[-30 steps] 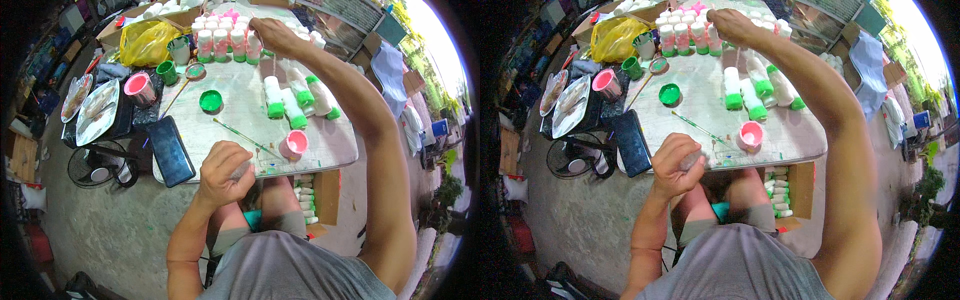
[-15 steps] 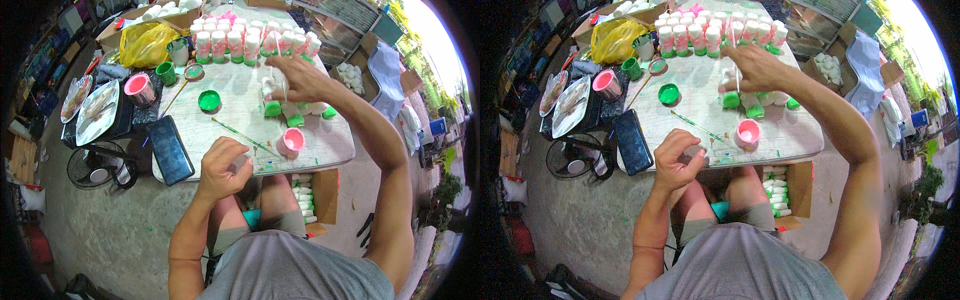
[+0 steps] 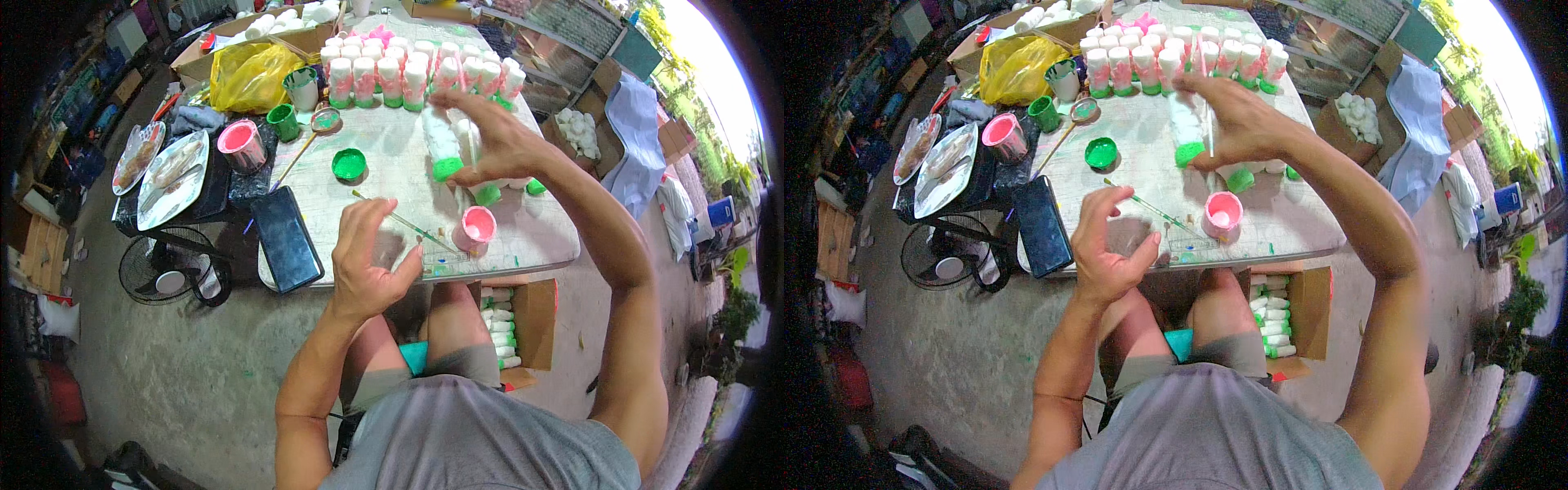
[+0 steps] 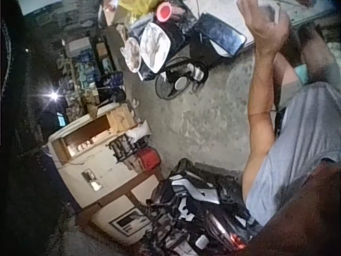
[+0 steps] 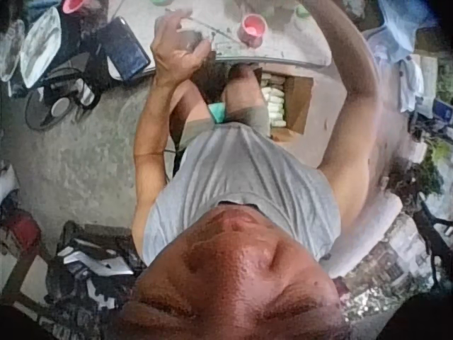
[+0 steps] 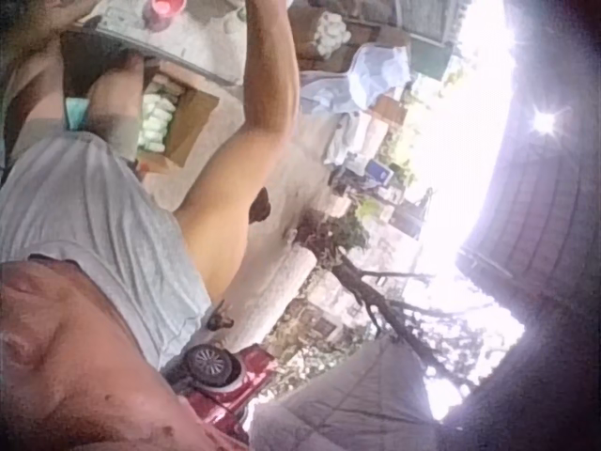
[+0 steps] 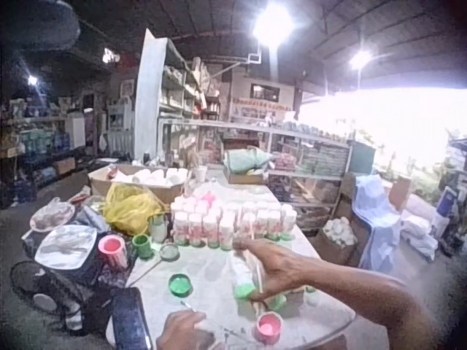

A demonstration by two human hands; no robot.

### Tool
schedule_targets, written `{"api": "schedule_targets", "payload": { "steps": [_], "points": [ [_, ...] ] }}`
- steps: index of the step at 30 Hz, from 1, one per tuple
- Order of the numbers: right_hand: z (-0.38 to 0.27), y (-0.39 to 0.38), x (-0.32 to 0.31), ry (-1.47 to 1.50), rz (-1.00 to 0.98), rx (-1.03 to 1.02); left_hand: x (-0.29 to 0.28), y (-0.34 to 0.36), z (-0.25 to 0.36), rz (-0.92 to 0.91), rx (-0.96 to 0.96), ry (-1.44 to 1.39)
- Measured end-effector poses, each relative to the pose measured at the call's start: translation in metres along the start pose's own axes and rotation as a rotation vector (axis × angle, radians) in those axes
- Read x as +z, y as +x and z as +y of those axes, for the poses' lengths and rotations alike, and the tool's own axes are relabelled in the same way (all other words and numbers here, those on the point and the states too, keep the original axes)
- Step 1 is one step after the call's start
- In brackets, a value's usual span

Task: The person paints pink floral patterns onto small white cylindrical objects with green bases using a fine brush. The person repeatedly dips the brush into pink paint and applies it to the objects, then places them on the table.

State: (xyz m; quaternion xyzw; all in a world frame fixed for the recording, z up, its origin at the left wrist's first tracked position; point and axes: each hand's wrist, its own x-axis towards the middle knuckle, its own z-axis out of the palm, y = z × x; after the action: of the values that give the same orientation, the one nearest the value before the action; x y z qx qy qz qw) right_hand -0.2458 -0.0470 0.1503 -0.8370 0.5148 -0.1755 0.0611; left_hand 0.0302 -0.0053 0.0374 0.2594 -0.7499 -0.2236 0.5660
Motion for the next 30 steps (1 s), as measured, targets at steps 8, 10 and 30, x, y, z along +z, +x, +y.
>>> {"api": "schedule_targets", "payload": {
  "steps": [8, 10, 30],
  "points": [
    [-0.052, -0.041, -0.001, 0.842, 0.318, -0.364, 0.033, 0.050, 0.013, 0.005, 0.101, -0.704],
    [-0.052, -0.053, 0.007, 0.927, 0.336, -0.379, 0.038, 0.051, 0.018, -0.023, 0.070, -0.781],
    [-0.075, -0.116, 0.008, 0.354, 0.260, -0.201, 0.004, 0.044, 0.047, -0.361, 0.297, -0.291]
  ]
}}
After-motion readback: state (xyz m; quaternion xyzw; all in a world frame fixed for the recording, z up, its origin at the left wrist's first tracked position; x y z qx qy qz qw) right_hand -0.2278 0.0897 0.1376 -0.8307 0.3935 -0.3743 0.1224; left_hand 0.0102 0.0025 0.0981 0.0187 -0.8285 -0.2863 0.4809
